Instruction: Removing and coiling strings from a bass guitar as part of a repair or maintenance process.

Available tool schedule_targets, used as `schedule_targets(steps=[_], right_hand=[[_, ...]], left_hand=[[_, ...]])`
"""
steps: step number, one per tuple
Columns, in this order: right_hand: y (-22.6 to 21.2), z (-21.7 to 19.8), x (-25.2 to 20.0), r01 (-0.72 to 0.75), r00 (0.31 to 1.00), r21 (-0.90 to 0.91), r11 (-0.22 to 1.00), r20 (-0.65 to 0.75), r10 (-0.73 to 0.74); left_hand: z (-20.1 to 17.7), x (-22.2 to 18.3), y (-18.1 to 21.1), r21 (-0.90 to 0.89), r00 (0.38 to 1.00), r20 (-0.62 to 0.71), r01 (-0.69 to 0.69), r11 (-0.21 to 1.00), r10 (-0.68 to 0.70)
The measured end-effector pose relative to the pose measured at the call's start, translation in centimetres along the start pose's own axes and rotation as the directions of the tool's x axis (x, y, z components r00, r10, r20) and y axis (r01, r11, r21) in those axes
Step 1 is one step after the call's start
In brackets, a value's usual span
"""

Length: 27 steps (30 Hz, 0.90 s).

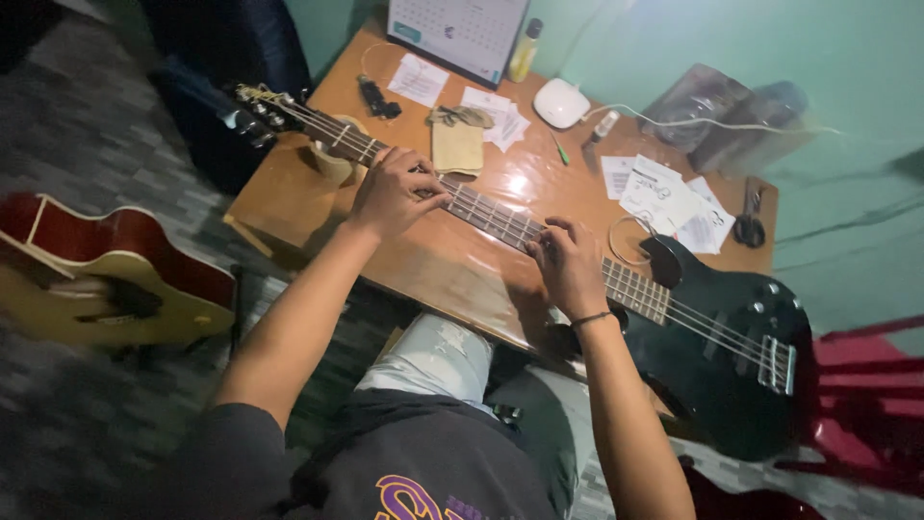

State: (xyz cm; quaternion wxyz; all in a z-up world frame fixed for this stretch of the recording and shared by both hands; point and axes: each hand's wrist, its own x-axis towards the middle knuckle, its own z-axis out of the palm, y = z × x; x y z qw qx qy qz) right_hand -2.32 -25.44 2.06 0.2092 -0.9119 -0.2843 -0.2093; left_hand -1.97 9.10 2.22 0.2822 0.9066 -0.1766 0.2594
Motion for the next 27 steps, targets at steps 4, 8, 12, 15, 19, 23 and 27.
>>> schedule_targets(steps=[4, 8, 12, 15, 19, 23, 27], right_hand=[[-3.5, 0.2, 2.2, 0.031, 0.999, 0.048, 0.998, 0.008, -0.031], [-5.7, 2.1, 4.6, 0.055, 0.999, 0.098, 0.994, -0.005, -0.054], [-7.1, 4.3, 5.9, 0.077, 0.997, 0.09, 0.993, -0.013, -0.076], [-8.5, 4.9, 7.6, 0.117, 0.992, 0.133, 0.984, 0.025, -0.121], [-10.6, 6.5, 9.3, 0.146, 0.986, 0.164, 0.976, 0.061, -0.158], [-12.4, 7.9, 10.8, 0.125, 0.986, 0.177, 0.976, 0.087, -0.142], [-14.4, 8.6, 12.2, 0.077, 0.988, 0.235, 0.969, 0.115, -0.106]], left_hand=[[0.9, -1.3, -3.0, 0.016, 0.991, -0.069, 0.113, 0.993, -0.111], [1.2, -1.9, -6.6, -0.073, 0.982, -0.127, 0.129, 0.989, -0.138], [0.3, -2.8, -8.1, -0.06, 0.967, -0.203, 0.145, 0.988, -0.154], [-0.7, -3.4, -9.2, 0.085, 0.949, -0.306, 0.113, 0.99, -0.082], [-4.5, -4.1, -9.7, 0.097, 0.917, -0.38, 0.169, 0.981, -0.12], [-9.4, -5.0, -13.5, 0.03, 0.787, -0.542, 0.368, 0.929, -0.294], [-12.7, -5.3, -16.6, -0.039, 0.705, -0.552, 0.512, 0.858, -0.446]])
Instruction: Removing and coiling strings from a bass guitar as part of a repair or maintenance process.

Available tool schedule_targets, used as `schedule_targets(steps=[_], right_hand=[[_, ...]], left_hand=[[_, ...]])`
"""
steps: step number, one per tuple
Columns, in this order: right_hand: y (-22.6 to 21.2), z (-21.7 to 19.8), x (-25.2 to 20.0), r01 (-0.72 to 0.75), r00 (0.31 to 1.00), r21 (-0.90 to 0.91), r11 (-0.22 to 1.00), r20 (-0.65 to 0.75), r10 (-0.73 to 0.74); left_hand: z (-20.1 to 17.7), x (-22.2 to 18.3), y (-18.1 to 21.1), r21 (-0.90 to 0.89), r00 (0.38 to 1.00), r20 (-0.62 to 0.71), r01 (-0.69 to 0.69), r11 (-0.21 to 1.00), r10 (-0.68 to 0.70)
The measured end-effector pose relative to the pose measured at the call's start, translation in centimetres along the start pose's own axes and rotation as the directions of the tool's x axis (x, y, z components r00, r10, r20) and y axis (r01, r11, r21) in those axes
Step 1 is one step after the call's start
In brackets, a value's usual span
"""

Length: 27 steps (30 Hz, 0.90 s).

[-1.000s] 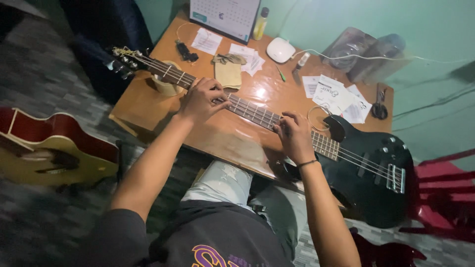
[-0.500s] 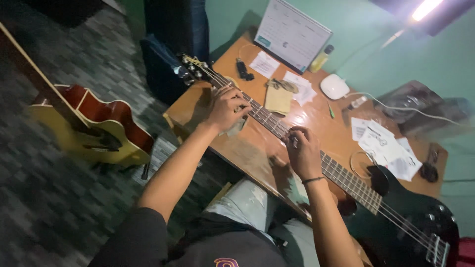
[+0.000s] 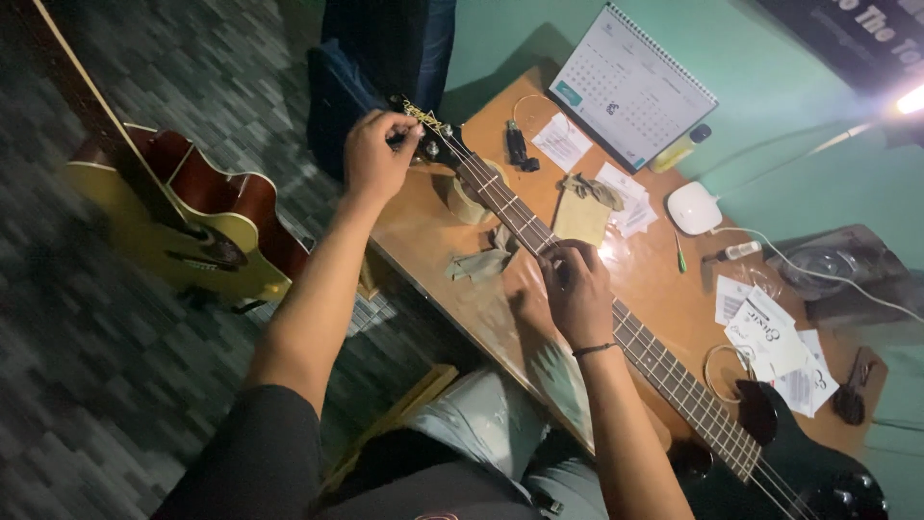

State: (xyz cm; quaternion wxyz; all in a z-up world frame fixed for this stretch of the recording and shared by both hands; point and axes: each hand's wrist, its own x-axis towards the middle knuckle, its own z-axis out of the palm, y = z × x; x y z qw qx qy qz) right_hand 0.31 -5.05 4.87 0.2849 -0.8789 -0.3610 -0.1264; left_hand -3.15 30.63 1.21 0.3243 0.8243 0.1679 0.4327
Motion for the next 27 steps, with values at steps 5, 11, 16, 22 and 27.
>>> schedule_targets(steps=[5, 11, 16, 22, 27], right_hand=[[-1.4, 1.1, 1.7, -0.006, 1.0, -0.075, 0.997, 0.019, 0.007], [-2.1, 2.3, 2.5, -0.029, 0.999, -0.218, 0.976, 0.039, 0.039], [-2.8, 2.4, 2.8, -0.035, 0.994, -0.297, 0.954, 0.087, 0.064], [-3.0, 2.4, 2.8, 0.019, 0.99, -0.205, 0.979, 0.137, 0.01], [-2.7, 2.3, 2.7, 0.009, 0.99, -0.178, 0.984, 0.143, 0.016]], left_hand=[[1.2, 2.1, -2.5, 0.027, 0.983, 0.165, 0.076, 0.997, -0.079], [1.5, 2.9, -1.9, -0.072, 0.974, 0.187, 0.147, 0.986, -0.132], [0.1, 4.1, -0.8, -0.185, 0.962, 0.237, 0.18, 0.966, -0.134], [-1.2, 4.6, -0.5, -0.14, 0.897, 0.421, 0.213, 0.967, -0.137], [-0.6, 5.4, -0.4, -0.11, 0.898, 0.435, 0.128, 0.986, -0.068]])
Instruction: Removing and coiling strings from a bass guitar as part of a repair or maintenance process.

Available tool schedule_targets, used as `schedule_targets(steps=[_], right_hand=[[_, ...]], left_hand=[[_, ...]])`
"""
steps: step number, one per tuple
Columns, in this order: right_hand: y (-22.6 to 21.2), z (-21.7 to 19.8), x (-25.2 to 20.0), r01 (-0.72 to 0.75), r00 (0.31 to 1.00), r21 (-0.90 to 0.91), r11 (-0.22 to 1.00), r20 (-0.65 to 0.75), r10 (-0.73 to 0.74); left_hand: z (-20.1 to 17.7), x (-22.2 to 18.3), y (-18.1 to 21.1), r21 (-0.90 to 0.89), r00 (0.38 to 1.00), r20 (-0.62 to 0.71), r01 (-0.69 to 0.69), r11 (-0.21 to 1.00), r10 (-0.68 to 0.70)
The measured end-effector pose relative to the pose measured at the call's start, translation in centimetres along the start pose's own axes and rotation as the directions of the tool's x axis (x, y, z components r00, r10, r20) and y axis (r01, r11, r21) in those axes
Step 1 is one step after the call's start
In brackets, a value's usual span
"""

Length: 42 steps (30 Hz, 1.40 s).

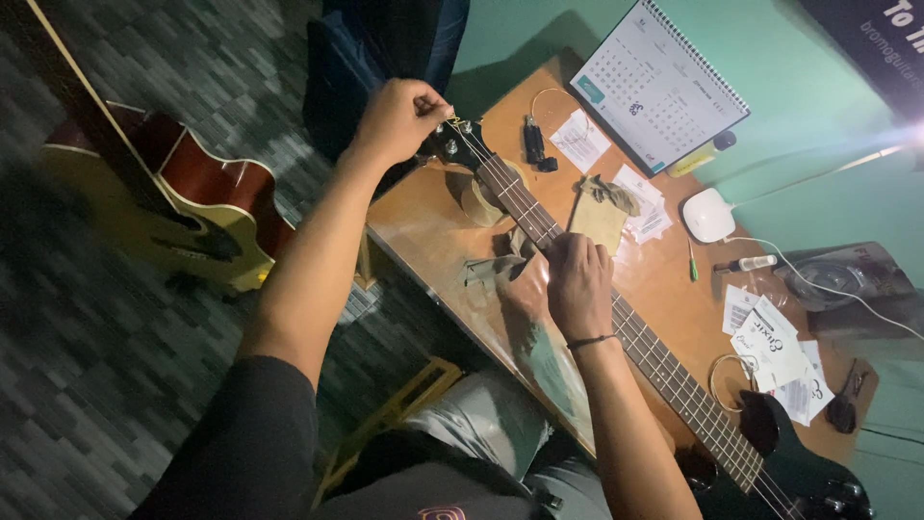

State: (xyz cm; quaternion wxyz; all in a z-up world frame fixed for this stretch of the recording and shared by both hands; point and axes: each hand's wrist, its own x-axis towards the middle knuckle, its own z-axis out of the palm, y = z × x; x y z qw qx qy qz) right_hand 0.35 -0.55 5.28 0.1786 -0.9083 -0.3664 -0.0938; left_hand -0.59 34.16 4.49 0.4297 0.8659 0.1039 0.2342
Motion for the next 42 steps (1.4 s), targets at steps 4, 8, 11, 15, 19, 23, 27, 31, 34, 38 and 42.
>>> schedule_targets(steps=[4, 8, 11, 15, 19, 23, 27, 31, 34, 38, 42], right_hand=[[0.3, 0.0, 0.4, -0.087, 0.995, 0.068, 0.994, 0.05, 0.083], [-0.4, -0.6, 0.9, -0.066, 0.997, 0.158, 0.985, 0.05, 0.058], [-1.5, -1.0, 1.8, -0.102, 0.992, 0.141, 0.985, 0.092, 0.09], [-2.1, -0.4, 3.9, -0.084, 0.993, 0.192, 0.978, 0.096, 0.066], [-4.0, 0.4, 7.7, -0.224, 0.952, 0.188, 0.956, 0.251, 0.173], [-4.6, 3.3, 11.5, -0.144, 0.976, 0.205, 0.968, 0.191, 0.105], [-6.1, 5.0, 15.1, -0.056, 0.981, 0.213, 0.975, 0.192, 0.015], [-9.1, 4.8, 17.1, -0.157, 0.967, 0.285, 0.946, 0.237, 0.089], [-11.5, 3.7, 17.3, -0.133, 0.967, 0.258, 0.957, 0.247, 0.068], [-11.2, 4.7, 18.0, -0.155, 0.965, 0.209, 0.965, 0.242, 0.103], [-9.6, 6.5, 19.0, -0.15, 0.968, 0.17, 0.974, 0.228, 0.109]], left_hand=[[-0.9, 1.0, 1.5, 0.062, 0.993, 0.065, 0.099, 0.993, -0.102], [-0.6, 0.5, 1.2, 0.029, 0.985, 0.107, 0.132, 0.991, -0.134], [0.0, -0.1, 0.8, -0.014, 0.991, 0.068, 0.116, 0.993, -0.114], [0.9, -0.3, -0.1, -0.102, 0.993, -0.032, 0.109, 0.989, -0.113], [2.9, -2.9, -2.0, 0.042, 0.947, -0.317, -0.047, 0.998, 0.058], [3.9, -6.4, -1.7, 0.001, 0.831, -0.555, -0.016, 1.0, 0.014], [4.7, -6.8, -2.1, 0.032, 0.804, -0.591, -0.058, 0.998, 0.066], [4.5, -6.7, -2.4, -0.056, 0.82, -0.571, -0.071, 0.996, 0.027], [4.7, -6.6, -3.1, -0.084, 0.835, -0.547, 0.02, 0.996, -0.062], [5.2, -6.5, -3.3, -0.122, 0.811, -0.576, 0.041, 0.992, -0.104], [5.1, -6.6, -3.6, -0.114, 0.815, -0.569, 0.052, 0.992, -0.109]])
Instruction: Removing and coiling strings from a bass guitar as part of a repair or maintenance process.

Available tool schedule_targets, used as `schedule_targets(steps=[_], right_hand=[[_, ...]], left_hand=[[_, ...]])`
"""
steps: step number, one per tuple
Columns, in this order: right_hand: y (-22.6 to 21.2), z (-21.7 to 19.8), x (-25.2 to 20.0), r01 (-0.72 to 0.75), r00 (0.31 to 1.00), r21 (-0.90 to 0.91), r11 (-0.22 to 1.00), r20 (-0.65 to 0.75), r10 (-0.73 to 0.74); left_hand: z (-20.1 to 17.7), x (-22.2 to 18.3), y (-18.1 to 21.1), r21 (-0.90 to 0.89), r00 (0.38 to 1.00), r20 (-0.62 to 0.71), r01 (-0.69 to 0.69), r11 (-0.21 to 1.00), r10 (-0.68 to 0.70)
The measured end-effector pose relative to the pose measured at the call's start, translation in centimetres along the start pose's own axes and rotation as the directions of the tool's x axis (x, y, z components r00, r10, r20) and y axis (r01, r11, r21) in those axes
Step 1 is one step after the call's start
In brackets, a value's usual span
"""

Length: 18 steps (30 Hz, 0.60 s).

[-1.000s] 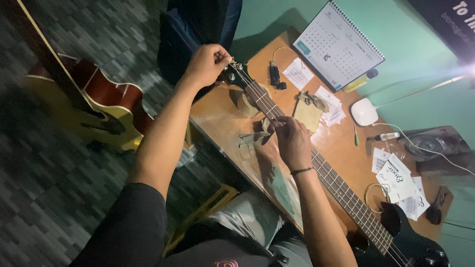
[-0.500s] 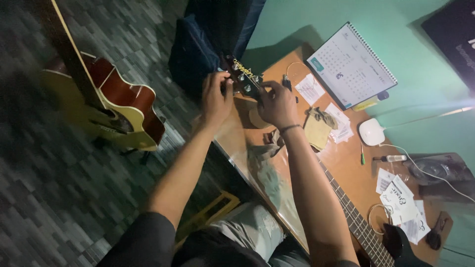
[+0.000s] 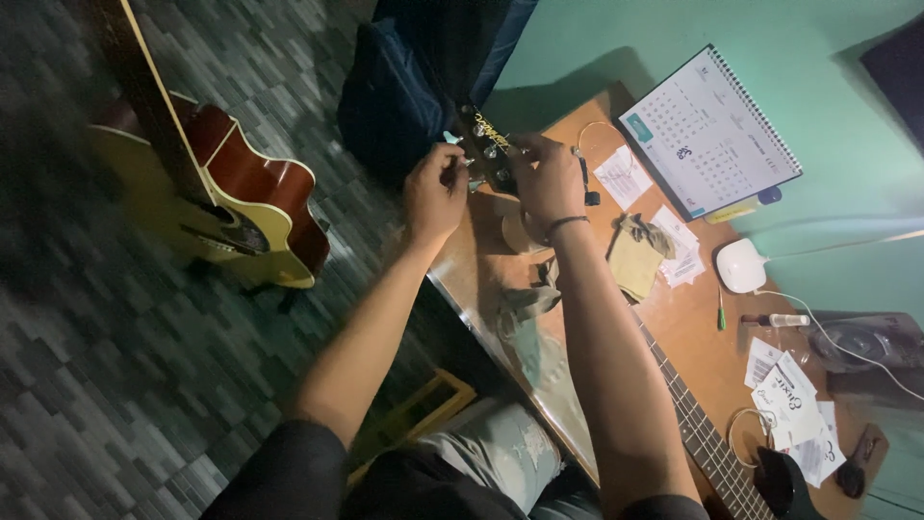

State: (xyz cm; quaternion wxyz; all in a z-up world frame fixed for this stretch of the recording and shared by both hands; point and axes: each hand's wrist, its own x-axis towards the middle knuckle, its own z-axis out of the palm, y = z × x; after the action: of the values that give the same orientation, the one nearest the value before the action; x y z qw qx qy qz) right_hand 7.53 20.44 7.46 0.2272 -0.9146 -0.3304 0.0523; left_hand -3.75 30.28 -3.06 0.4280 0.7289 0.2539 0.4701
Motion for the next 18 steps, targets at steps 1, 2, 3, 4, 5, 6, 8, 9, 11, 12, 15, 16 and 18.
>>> schedule_targets(steps=[1, 2, 3, 4, 5, 6, 8, 9, 11, 12, 15, 16, 18], right_hand=[[-0.2, -0.2, 0.0, 0.0, 1.0, -0.001, 1.0, 0.001, 0.0], [-0.4, -0.5, -0.1, 0.008, 1.0, 0.022, 1.0, 0.003, -0.008], [-0.6, -0.6, -0.1, 0.016, 1.0, 0.046, 0.999, 0.005, -0.016], [-0.5, -0.6, 0.1, 0.017, 1.0, 0.046, 0.999, 0.007, -0.017], [-0.5, -0.5, 0.3, 0.012, 1.0, 0.039, 0.999, 0.013, -0.013], [-0.4, -0.4, 0.5, 0.008, 1.0, 0.033, 0.999, 0.019, -0.008], [-0.6, -0.6, 0.3, 0.01, 1.0, 0.062, 0.998, 0.023, -0.012], [-0.7, -0.8, 0.3, 0.013, 1.0, 0.09, 0.996, 0.027, -0.015], [-1.6, -1.4, -0.5, 0.035, 0.999, 0.106, 0.994, 0.02, -0.037], [-2.1, -1.7, -0.8, 0.057, 0.998, 0.123, 0.991, 0.011, -0.059], [-2.5, -2.1, -0.7, 0.018, 0.999, 0.203, 0.979, 0.035, -0.026], [-2.2, -1.9, -0.5, 0.017, 0.999, 0.203, 0.979, 0.037, -0.025], [-1.7, -1.7, -0.1, 0.022, 0.999, 0.219, 0.975, 0.032, -0.03]], left_hand=[[0.0, 0.0, -0.1, 0.0, 1.0, -0.001, 0.001, 1.0, -0.001], [0.0, 0.0, -0.3, -0.011, 1.0, -0.001, 0.02, 1.0, -0.02], [-0.1, 0.0, -0.4, -0.019, 0.999, -0.001, 0.038, 0.999, -0.038], [0.1, 0.1, -0.6, -0.018, 0.999, -0.002, 0.04, 0.999, -0.04], [0.2, 0.1, -0.8, -0.04, 0.998, -0.004, 0.06, 0.997, -0.061], [0.3, 0.1, -1.0, -0.061, 0.997, -0.006, 0.081, 0.995, -0.081], [0.1, 0.1, -0.7, -0.058, 0.994, -0.009, 0.104, 0.993, -0.105], [0.0, 0.1, -0.5, -0.055, 0.992, -0.012, 0.127, 0.99, -0.128], [0.0, 0.1, -0.9, -0.089, 0.992, -0.006, 0.126, 0.988, -0.127], [0.0, 0.0, -1.2, -0.122, 0.992, 0.0, 0.124, 0.985, -0.124], [-0.1, 0.6, -0.9, -0.098, 0.982, 0.032, 0.187, 0.977, -0.185], [-0.2, 0.5, -1.0, -0.097, 0.982, 0.032, 0.189, 0.977, -0.187], [-0.2, 0.4, -1.1, -0.163, 0.979, 0.069, 0.201, 0.966, -0.192]])
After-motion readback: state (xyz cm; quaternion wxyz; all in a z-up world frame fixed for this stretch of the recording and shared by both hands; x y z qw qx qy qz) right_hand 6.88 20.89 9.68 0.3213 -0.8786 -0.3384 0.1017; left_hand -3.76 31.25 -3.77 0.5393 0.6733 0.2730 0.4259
